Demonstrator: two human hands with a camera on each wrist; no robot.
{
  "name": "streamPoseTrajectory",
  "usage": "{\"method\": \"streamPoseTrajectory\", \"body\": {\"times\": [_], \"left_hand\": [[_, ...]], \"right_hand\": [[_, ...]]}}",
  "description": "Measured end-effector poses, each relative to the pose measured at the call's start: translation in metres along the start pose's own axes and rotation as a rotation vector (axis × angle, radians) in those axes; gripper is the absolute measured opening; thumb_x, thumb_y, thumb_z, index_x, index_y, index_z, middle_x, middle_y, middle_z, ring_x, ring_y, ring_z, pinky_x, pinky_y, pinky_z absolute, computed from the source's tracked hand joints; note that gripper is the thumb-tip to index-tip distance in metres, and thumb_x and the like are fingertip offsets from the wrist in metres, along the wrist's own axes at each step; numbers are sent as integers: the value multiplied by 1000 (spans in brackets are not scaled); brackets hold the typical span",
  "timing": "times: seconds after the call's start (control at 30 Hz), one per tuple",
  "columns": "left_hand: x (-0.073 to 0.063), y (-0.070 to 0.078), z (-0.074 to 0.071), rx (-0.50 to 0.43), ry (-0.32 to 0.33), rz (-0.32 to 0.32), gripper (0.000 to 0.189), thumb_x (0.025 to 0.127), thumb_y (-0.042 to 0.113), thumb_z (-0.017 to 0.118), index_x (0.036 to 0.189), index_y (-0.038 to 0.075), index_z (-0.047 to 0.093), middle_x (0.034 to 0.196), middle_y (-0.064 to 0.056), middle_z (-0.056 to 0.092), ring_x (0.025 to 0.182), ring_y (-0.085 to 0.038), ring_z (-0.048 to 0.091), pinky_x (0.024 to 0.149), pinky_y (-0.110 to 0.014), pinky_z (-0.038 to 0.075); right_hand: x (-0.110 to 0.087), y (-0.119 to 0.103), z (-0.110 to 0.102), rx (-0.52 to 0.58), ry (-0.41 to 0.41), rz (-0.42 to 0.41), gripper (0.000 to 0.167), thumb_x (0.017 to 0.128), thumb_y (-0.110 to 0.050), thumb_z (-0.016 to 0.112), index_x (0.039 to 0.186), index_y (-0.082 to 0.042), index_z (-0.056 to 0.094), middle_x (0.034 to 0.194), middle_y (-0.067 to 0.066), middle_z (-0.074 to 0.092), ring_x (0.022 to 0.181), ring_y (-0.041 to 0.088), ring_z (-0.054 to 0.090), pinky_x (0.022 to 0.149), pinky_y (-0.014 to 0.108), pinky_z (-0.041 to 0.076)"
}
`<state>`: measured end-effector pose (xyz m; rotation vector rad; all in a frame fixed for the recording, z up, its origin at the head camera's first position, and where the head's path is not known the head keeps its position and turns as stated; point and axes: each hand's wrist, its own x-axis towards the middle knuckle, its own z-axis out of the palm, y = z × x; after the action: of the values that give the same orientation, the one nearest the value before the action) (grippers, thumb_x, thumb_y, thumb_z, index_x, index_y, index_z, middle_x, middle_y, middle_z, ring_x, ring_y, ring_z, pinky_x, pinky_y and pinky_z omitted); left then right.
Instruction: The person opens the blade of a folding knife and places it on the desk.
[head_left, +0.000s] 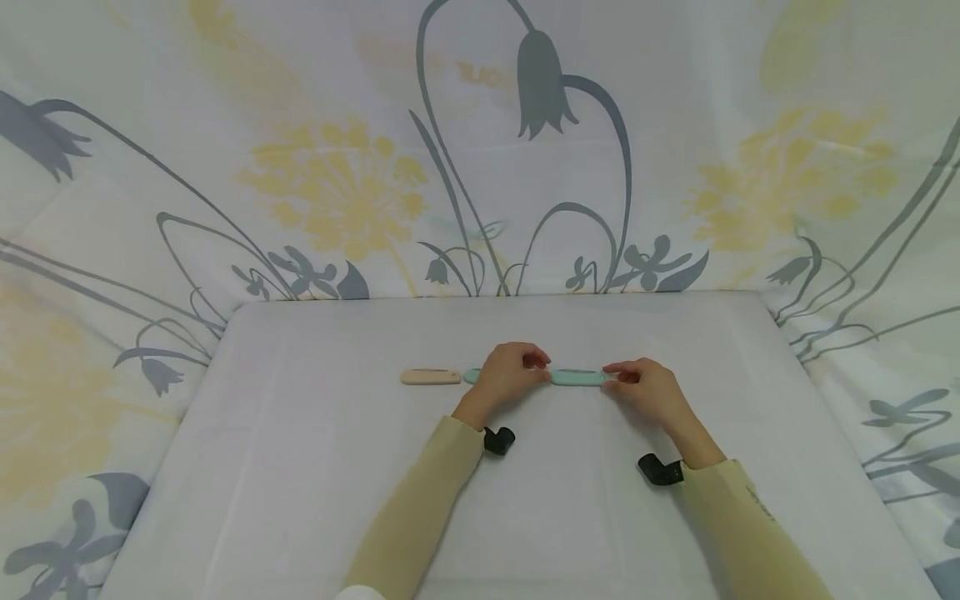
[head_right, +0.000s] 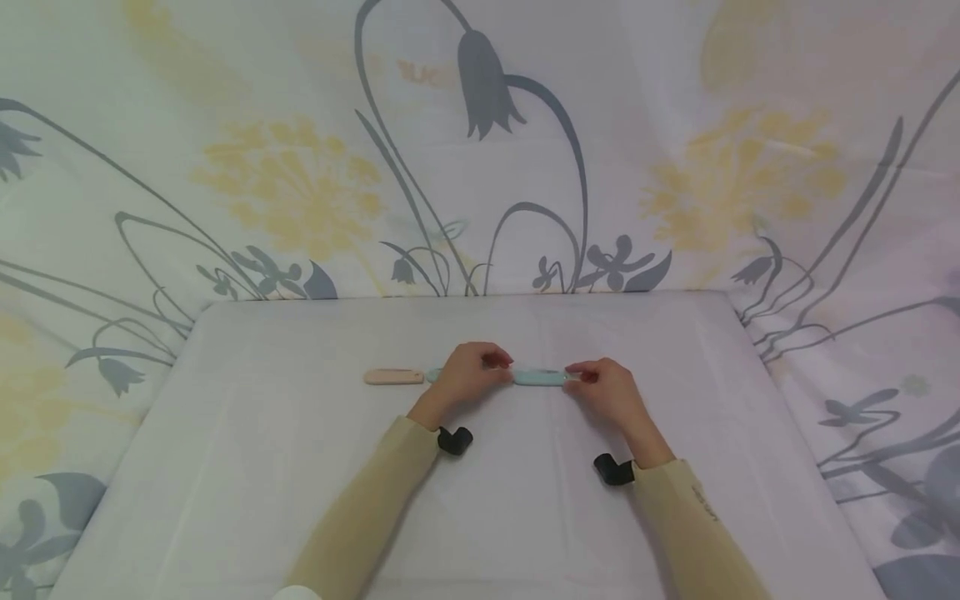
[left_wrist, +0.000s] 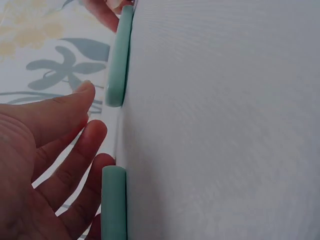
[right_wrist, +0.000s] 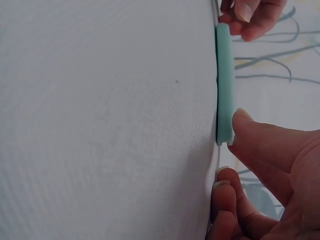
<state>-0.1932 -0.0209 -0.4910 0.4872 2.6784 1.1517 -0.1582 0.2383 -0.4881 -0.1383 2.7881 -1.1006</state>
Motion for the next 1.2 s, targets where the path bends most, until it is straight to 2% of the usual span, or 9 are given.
{"method": "streamPoseTrajectory", "body": {"times": [0.23,0.4,0.5,0.73,0.93,1.07,1.2], "left_hand": [[4,2,6,94,-19,-12,17,86,27,79,102,19,77,87,10,65,80,-9,56,76,-26,44],[6,4,10,185,-18,-3,18,86,29,79,101,21,78,91,10,68,86,-10,58,83,-28,44],[5,5,10,200,-16,0,17,87,29,78,101,21,78,92,9,67,88,-11,57,83,-29,43],[5,6,11,204,0,21,16,88,27,77,102,19,76,92,9,68,86,-11,57,82,-29,43],[7,2,13,192,21,25,17,89,25,77,104,19,75,90,10,68,80,-9,55,78,-28,42],[6,4,13,148,6,19,19,88,23,78,106,18,74,91,11,68,81,-8,55,77,-26,43],[3,5,14,56,1,9,20,89,20,77,109,17,73,92,10,67,83,-8,56,76,-24,44]], "right_hand": [[0,-4,3,-27,19,5,28,90,-15,74,114,0,73,99,16,62,88,29,57,74,38,44],[1,-5,4,-36,22,10,27,89,-15,75,112,0,73,100,16,63,89,29,57,74,39,44],[2,-4,5,-34,16,14,27,89,-14,75,111,1,73,99,16,63,89,29,57,75,39,45],[6,-5,6,-34,-5,13,25,89,-12,75,108,4,69,101,16,64,92,30,58,80,44,47],[6,-10,7,-14,-16,16,24,89,-13,75,106,2,67,94,11,66,86,26,59,74,37,47],[3,-10,7,-5,-12,38,24,89,-13,75,107,2,66,94,10,66,87,25,59,75,36,46],[-1,-7,6,2,-6,62,25,90,-14,75,108,1,66,95,10,65,88,25,59,76,37,46]]}}
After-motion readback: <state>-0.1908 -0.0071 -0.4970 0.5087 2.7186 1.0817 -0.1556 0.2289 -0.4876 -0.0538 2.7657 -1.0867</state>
